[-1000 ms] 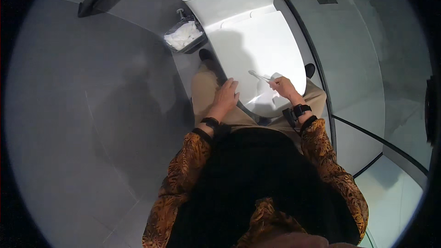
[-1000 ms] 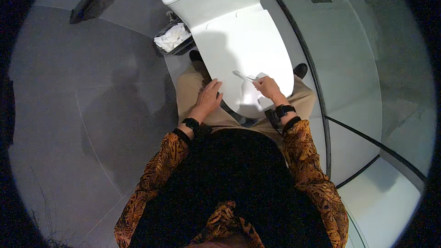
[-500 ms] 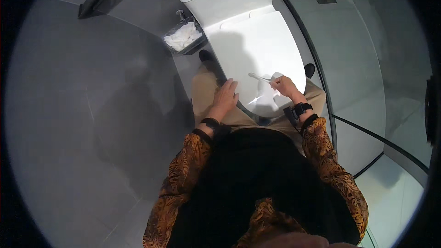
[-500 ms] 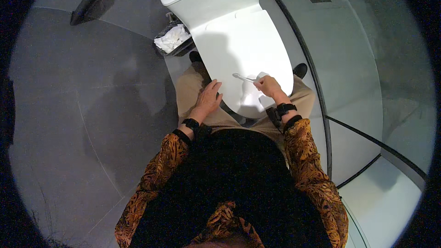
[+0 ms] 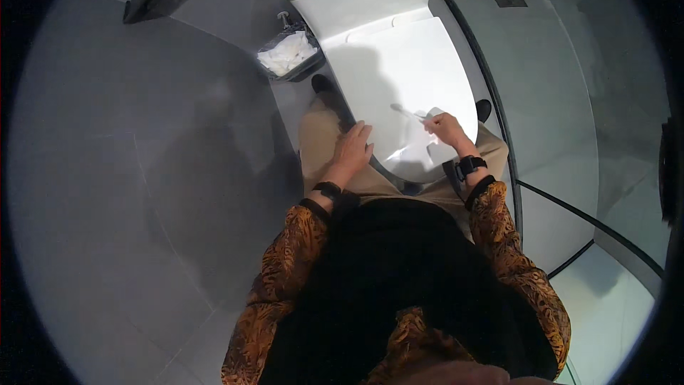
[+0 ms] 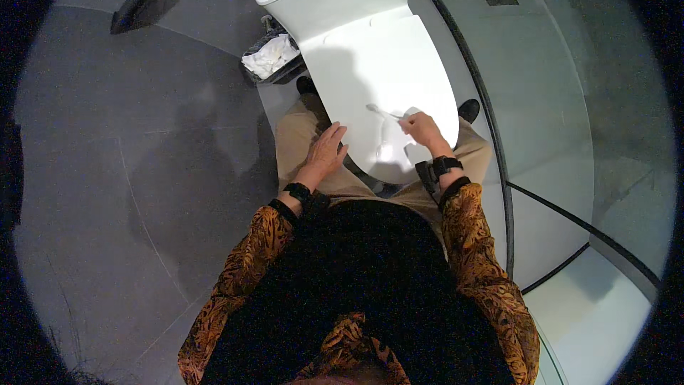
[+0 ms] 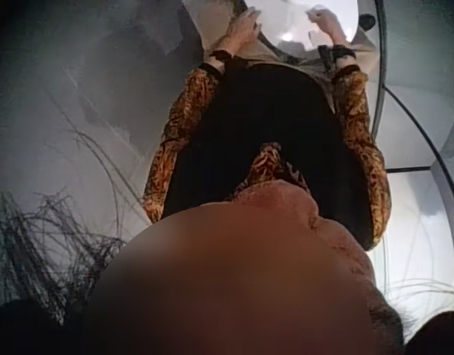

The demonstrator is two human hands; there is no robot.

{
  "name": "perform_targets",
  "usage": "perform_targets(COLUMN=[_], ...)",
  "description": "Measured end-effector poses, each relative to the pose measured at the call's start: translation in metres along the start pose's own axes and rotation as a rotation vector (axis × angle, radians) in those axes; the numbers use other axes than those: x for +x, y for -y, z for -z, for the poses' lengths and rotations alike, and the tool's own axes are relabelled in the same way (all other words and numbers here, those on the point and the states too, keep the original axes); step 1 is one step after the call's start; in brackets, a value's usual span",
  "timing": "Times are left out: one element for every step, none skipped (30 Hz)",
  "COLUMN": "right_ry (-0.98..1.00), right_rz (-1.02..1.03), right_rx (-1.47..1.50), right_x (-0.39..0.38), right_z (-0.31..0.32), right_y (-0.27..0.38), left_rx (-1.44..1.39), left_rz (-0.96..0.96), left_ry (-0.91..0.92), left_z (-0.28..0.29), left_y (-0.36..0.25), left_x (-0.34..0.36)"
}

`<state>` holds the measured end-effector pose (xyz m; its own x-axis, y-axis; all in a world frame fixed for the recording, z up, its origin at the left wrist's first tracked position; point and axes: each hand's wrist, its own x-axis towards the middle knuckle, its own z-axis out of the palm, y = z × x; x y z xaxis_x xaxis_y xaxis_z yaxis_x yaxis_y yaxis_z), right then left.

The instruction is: The person cleans the toilet by wiping the tank with a cloth and then scrubbing the tank lid and seat with a toothbrush.

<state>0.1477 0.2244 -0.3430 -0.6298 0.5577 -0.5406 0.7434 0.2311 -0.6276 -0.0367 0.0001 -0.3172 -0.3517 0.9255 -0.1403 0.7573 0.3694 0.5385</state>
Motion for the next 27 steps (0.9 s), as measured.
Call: perform_targets(right_ry=[-0.005, -0.011, -0.01, -0.003, 0.002, 0.005, 0.014, 0.024, 0.083, 0.088, 0.107, 0.125, 0.102, 0.102, 0.085, 0.065, 0.03, 0.028, -0.001, -0.03, -0.034, -0.035, -0.021, -0.006, -0.005, 0.042, 0.074], right_rz=[-0.019, -0.037, -0.037, -0.037, -0.04, -0.042, -0.003, 0.036, 0.031, 0.035, 0.032, 0.028, 0.05, 0.05, -0.003, -0.057, -0.091, -0.093, -0.064, -0.034, -0.045, -0.047, -0.02, 0.007, 0.078, 0.069, 0.079], right_rx=[-0.03, -0.06, -0.06, -0.058, -0.055, -0.053, -0.018, 0.016, -0.01, -0.01, -0.039, -0.067, -0.015, -0.016, -0.011, -0.006, 0.027, 0.025, 0.015, 0.006, 0.02, 0.021, 0.037, 0.053, 0.07, -0.021, -0.05], right_x=[0.003, 0.005, 0.005, 0.004, 0.003, 0.002, 0.002, 0.002, 0.003, 0.003, 0.003, 0.003, 0.004, 0.006, 0.007, 0.008, 0.01, 0.011, 0.012, 0.012, 0.012, 0.013, 0.013, 0.013, 0.013, 0.009, 0.009], right_z=[0.004, 0.007, 0.006, 0.004, 0.001, -0.006, -0.013, -0.019, -0.021, -0.023, -0.023, -0.024, -0.022, -0.017, -0.011, -0.004, -0.002, 0.0, 0.001, 0.001, -0.003, -0.008, -0.014, -0.021, -0.032, -0.035, -0.039], right_y=[0.0, 0.001, 0.002, 0.01, 0.016, 0.023, 0.028, 0.032, 0.035, 0.039, 0.042, 0.045, 0.042, 0.037, 0.032, 0.024, 0.016, 0.009, 0.006, 0.003, 0.002, 0.003, 0.008, 0.013, 0.021, 0.038, 0.053], left_rx=[0.002, 0.004, 0.004, 0.004, 0.004, 0.005, 0.001, -0.003, -0.003, -0.012, -0.021, -0.02, -0.031, -0.042, -0.044, -0.038, -0.032, -0.034, -0.033, -0.032, -0.033, -0.026, -0.017, -0.017, -0.02, -0.023, -0.02], left_rz=[-0.011, -0.022, -0.022, -0.009, 0.001, 0.003, 0.0, -0.002, -0.003, -0.007, -0.012, -0.007, 0.015, 0.036, 0.036, 0.02, 0.004, 0.002, 0.017, 0.032, 0.031, 0.025, 0.021, 0.021, 0.021, 0.025, 0.032], left_ry=[-0.013, -0.027, -0.027, -0.032, -0.034, -0.031, -0.031, -0.031, -0.031, -0.024, -0.018, -0.019, 0.02, 0.059, 0.06, 0.047, 0.034, 0.035, 0.041, 0.048, 0.05, 0.044, 0.036, 0.035, 0.031, 0.028, 0.027], left_z=[-0.001, -0.003, -0.004, -0.006, -0.006, -0.006, -0.006, -0.006, -0.006, -0.005, -0.004, -0.003, -0.001, 0.0, 0.002, 0.001, 0.001, 0.0, -0.001, -0.001, -0.001, -0.003, -0.004, -0.005, -0.005, -0.004, -0.004], left_y=[0.003, 0.005, 0.007, 0.009, 0.009, 0.009, 0.007, 0.005, 0.003, 0.003, 0.003, 0.003, 0.004, 0.004, 0.005, 0.006, 0.006, 0.007, 0.007, 0.007, 0.006, 0.007, 0.007, 0.007, 0.008, 0.009, 0.01], left_x=[0.0, 0.0, -0.001, -0.002, -0.002, -0.002, 0.0, 0.002, 0.004, 0.004, 0.004, 0.003, 0.003, 0.002, 0.002, 0.001, 0.001, 0.001, 0.001, 0.002, 0.002, 0.003, 0.004, 0.005, 0.004, 0.003, 0.003])
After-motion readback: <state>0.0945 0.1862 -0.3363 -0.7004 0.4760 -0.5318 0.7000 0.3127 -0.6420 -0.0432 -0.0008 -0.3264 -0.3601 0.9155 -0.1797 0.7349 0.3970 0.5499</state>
